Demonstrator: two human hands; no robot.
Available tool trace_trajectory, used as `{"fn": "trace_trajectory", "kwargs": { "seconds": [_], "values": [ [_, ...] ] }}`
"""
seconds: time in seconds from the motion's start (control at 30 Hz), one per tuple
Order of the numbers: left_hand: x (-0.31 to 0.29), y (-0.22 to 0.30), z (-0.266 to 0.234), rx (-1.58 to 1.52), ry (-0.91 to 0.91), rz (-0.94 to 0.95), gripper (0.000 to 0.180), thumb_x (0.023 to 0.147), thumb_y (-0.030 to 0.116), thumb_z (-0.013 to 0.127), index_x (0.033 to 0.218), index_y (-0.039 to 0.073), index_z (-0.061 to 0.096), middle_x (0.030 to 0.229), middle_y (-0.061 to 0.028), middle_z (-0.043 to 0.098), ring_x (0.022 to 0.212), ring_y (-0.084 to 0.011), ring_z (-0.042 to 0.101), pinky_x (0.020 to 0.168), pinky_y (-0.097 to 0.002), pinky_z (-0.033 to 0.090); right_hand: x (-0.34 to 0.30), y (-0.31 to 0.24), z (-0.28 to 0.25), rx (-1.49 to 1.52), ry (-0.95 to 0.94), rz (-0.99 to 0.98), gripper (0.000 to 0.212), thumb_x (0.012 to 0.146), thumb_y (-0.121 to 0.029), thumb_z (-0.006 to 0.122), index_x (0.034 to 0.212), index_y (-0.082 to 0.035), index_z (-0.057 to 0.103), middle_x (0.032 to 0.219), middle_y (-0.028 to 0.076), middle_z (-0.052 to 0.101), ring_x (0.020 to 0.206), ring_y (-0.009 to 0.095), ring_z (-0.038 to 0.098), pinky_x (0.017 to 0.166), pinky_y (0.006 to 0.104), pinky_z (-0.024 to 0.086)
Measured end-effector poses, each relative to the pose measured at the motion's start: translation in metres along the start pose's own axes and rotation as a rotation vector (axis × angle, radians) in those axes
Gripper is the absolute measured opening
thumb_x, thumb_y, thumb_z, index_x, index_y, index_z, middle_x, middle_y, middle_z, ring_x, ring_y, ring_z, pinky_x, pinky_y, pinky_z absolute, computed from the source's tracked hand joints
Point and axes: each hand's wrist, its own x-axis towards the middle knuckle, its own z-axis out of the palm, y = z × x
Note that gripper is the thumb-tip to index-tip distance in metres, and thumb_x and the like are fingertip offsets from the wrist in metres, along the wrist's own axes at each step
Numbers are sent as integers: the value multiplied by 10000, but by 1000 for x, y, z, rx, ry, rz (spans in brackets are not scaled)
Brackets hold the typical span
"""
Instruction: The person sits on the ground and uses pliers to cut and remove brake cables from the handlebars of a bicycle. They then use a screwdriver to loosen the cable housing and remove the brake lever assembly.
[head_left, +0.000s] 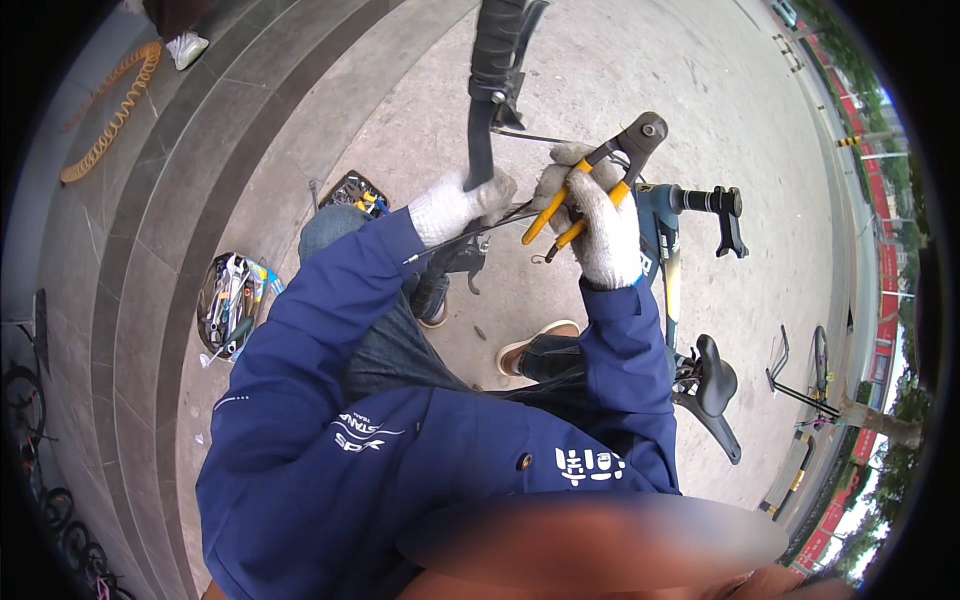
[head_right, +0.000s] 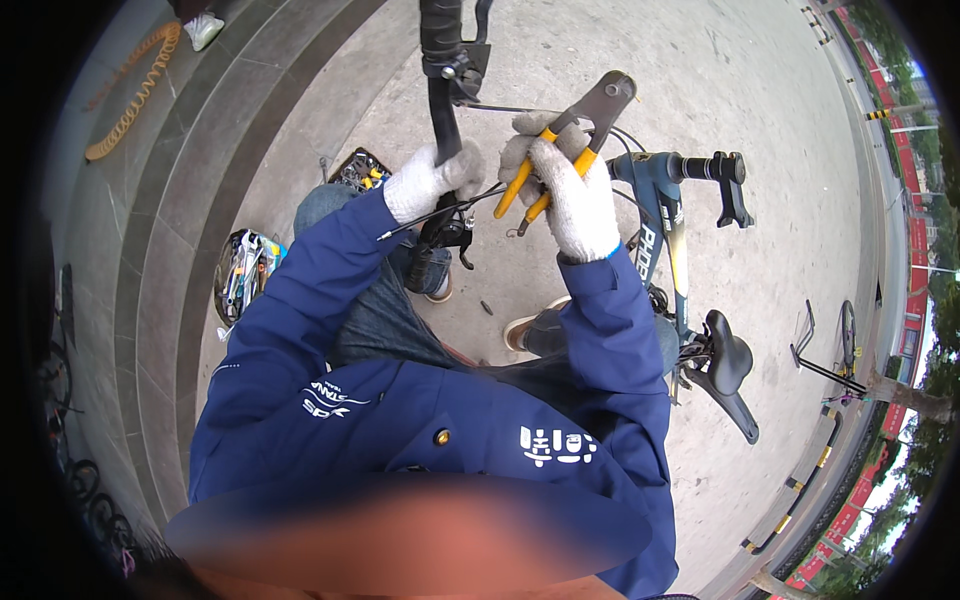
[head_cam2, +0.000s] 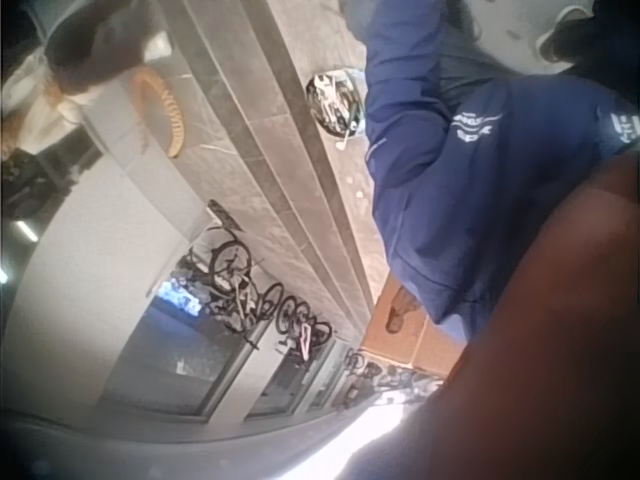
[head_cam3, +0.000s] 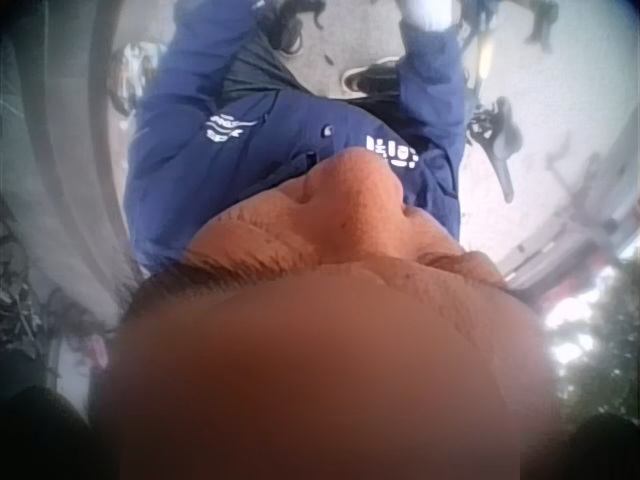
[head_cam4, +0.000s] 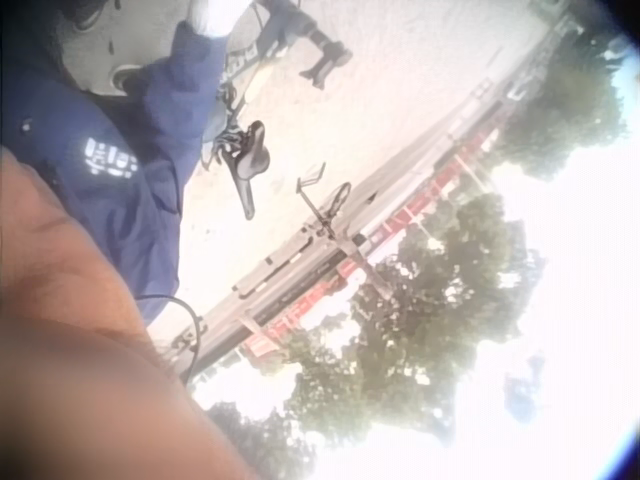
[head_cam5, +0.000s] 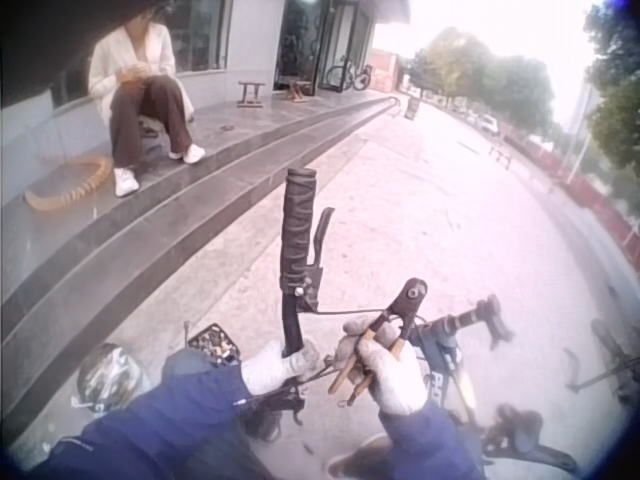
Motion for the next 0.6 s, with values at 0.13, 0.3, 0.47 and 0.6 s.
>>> {"fn": "trace_trajectory", "kwargs": {
  "seconds": [0.13, 0.3, 0.47, 0.6],
  "values": [
    [-1, 1, 4, -241, 162, 18, 309, 1034, 330, 618, 854, 81, 583, 702, -16, 525, 625, -121, 482, 613, -290, 404, -9, -17, -7, -103, -28, 141, 457, 1017, -107, 498, 1450, 40, 496, 1211, 208, 683, 1035, 246, 714, 807, 301, 616],
    [-1, -4, 6, -390, 84, 65, 343, 1035, 310, 570, 780, 85, 528, 608, -25, 447, 581, -170, 466, 570, -318, 374, -7, -30, -14, -55, -91, 211, 537, 1003, -85, 501, 1518, 51, 432, 1335, 221, 639, 1180, 288, 692, 976, 369, 615],
    [1, -9, 4, -436, 52, 80, 345, 1027, 318, 582, 774, 90, 528, 595, -25, 442, 557, -170, 459, 550, -317, 367, -3, -43, -19, -275, -85, 172, 499, 1016, -46, 497, 1504, 36, 442, 1281, 206, 685, 1105, 258, 711, 958, 370, 615],
    [2, -10, 1, -491, -10, 112, 360, 1022, 322, 626, 776, 66, 567, 609, -56, 540, 522, -152, 490, 537, -318, 407, 7, -58, -20, -978, 42, -203, 338, 947, 19, 595, 1274, 13, 510, 1079, 203, 751, 908, 322, 767, 813, 394, 619]
  ]
}}
